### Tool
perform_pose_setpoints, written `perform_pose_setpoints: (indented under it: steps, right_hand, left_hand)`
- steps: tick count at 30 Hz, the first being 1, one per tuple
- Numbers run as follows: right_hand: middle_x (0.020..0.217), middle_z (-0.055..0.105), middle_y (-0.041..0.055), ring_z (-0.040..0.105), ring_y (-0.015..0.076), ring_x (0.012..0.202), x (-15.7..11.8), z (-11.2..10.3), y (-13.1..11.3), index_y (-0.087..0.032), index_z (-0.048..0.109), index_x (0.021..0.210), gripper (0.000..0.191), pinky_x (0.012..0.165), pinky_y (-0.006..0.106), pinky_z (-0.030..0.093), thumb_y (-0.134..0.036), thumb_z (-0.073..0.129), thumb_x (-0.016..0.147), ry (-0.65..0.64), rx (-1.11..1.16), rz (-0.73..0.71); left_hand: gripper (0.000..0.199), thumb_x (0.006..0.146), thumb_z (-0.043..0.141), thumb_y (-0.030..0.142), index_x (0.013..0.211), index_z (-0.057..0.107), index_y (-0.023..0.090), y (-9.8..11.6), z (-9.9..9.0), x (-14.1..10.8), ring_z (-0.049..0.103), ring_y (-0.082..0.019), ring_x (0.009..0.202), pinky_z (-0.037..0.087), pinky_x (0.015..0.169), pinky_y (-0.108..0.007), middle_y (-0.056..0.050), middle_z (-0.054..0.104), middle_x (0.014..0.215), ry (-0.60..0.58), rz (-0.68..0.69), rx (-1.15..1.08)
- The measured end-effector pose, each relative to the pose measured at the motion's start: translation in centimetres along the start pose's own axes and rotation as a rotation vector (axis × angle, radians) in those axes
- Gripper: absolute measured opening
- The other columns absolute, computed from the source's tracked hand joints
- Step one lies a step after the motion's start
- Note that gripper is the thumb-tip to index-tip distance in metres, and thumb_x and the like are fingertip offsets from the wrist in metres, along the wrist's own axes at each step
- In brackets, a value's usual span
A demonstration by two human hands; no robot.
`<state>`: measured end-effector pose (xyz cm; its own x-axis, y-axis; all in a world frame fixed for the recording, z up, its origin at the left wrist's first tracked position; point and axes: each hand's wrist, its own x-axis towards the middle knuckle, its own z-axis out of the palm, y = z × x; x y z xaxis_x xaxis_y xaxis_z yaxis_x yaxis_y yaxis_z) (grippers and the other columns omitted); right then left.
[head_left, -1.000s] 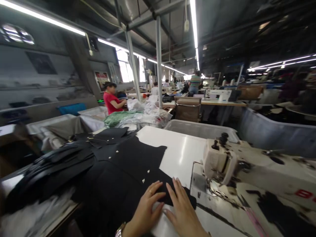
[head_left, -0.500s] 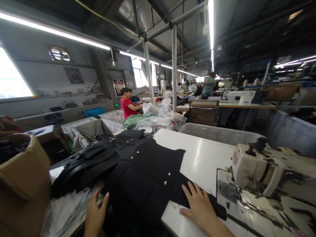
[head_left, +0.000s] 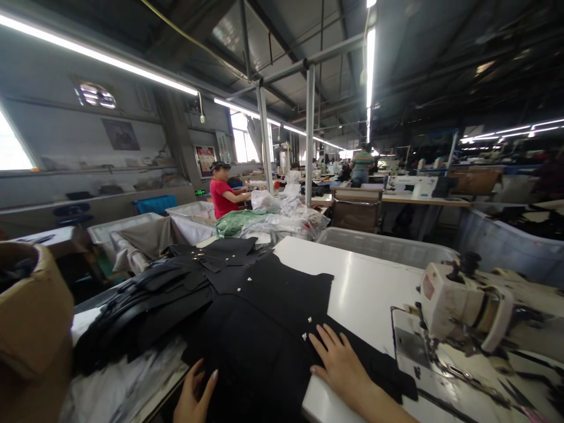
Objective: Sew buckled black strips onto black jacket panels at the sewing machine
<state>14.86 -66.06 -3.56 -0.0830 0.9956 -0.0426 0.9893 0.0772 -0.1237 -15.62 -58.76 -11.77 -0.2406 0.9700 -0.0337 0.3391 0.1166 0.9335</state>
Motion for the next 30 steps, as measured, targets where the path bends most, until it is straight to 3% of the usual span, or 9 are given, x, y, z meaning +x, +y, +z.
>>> perform_pose_setpoints:
  steps: [4, 7, 12, 14, 18, 23, 26, 30]
  right_hand:
    - [0.135, 0.028, 0.013, 0.023, 0.0299, 0.124, 0.2, 0.7, 0.5, -0.019, 0.036, 0.128, 0.051, 0.096, 0.051, 0.023, -0.038, 0.043, 0.082, 0.028, -0.018, -0.005]
    - [0.135, 0.028, 0.013, 0.023, 0.03, 0.124, 0.7, 1.0, 0.5, -0.019, 0.036, 0.128, 0.05, 0.096, 0.052, 0.022, -0.038, 0.043, 0.082, 0.033, -0.016, 0.022]
    - [0.135, 0.031, 0.0112, 0.023, 0.0289, 0.124, 2.8, 1.0, 0.4, -0.019, 0.038, 0.127, 0.048, 0.098, 0.051, 0.019, -0.037, 0.041, 0.083, 0.093, 0.049, 0.088]
    - [0.135, 0.031, 0.0104, 0.023, 0.0279, 0.125, 3.7, 1.0, 0.6, -0.018, 0.039, 0.127, 0.047, 0.098, 0.05, 0.018, -0.038, 0.039, 0.084, 0.122, 0.069, 0.108]
    - [0.135, 0.032, 0.009, 0.023, 0.0255, 0.125, 4.7, 1.2, 1.4, -0.017, 0.038, 0.127, 0.046, 0.1, 0.047, 0.017, -0.038, 0.034, 0.086, 0.166, 0.085, 0.117]
    - [0.129, 0.041, 0.0106, 0.032, 0.0235, 0.121, 5.5, 1.3, 1.3, -0.013, 0.047, 0.12, 0.043, 0.101, 0.042, 0.023, -0.034, 0.035, 0.085, 0.391, 0.161, 0.097]
    - [0.126, 0.044, 0.01, 0.034, 0.0215, 0.119, 6.8, 0.3, 0.1, -0.013, 0.05, 0.116, 0.039, 0.101, 0.037, 0.026, -0.031, 0.034, 0.086, 0.504, 0.227, 0.008]
    - [0.124, 0.045, 0.0109, 0.034, 0.0221, 0.119, 10.0, -1.6, -1.6, -0.012, 0.052, 0.114, 0.039, 0.101, 0.036, 0.028, -0.032, 0.036, 0.085, 0.505, 0.282, -0.084]
  left_hand:
    - [0.056, 0.056, 0.05, 0.058, 0.096, 0.055, 0.019, 1.8, -1.1, -0.4, 0.058, -0.03, 0.087, 0.045, 0.074, -0.038, -0.006, 0.062, 0.078, 0.117, 0.077, 0.156]
    - [0.046, 0.06, 0.048, 0.055, 0.09, 0.058, 0.021, 5.1, -1.6, -0.4, 0.059, -0.027, 0.078, 0.046, 0.067, -0.035, -0.005, 0.061, 0.077, 0.23, 0.186, 0.238]
    - [0.034, 0.067, 0.045, 0.048, 0.082, 0.061, 0.022, 10.1, -0.9, 2.1, 0.058, -0.023, 0.074, 0.044, 0.069, -0.03, -0.004, 0.062, 0.076, 0.246, 0.376, 0.338]
    - [0.032, 0.069, 0.043, 0.045, 0.083, 0.061, 0.022, 10.4, -0.4, 3.5, 0.058, -0.022, 0.071, 0.044, 0.067, -0.03, -0.004, 0.063, 0.074, 0.2, 0.38, 0.427]
    - [0.036, 0.068, 0.043, 0.044, 0.087, 0.061, 0.019, 8.8, -0.2, 5.7, 0.057, -0.026, 0.078, 0.044, 0.071, -0.035, -0.007, 0.062, 0.081, 0.11, 0.395, 0.569]
    - [0.044, 0.062, 0.043, 0.051, 0.085, 0.062, 0.018, 8.5, -1.6, 7.2, 0.056, -0.028, 0.084, 0.044, 0.077, -0.04, -0.009, 0.059, 0.095, 0.204, 0.379, 0.376]
    - [0.047, 0.057, 0.05, 0.052, 0.086, 0.06, 0.017, 10.4, -2.0, 8.2, 0.059, -0.026, 0.081, 0.045, 0.078, -0.037, -0.008, 0.061, 0.09, 0.106, 0.303, 0.153]
    - [0.046, 0.054, 0.058, 0.05, 0.084, 0.059, 0.015, 13.3, -1.2, 9.6, 0.059, -0.025, 0.085, 0.046, 0.08, -0.033, -0.007, 0.064, 0.084, -0.04, 0.32, -0.066]
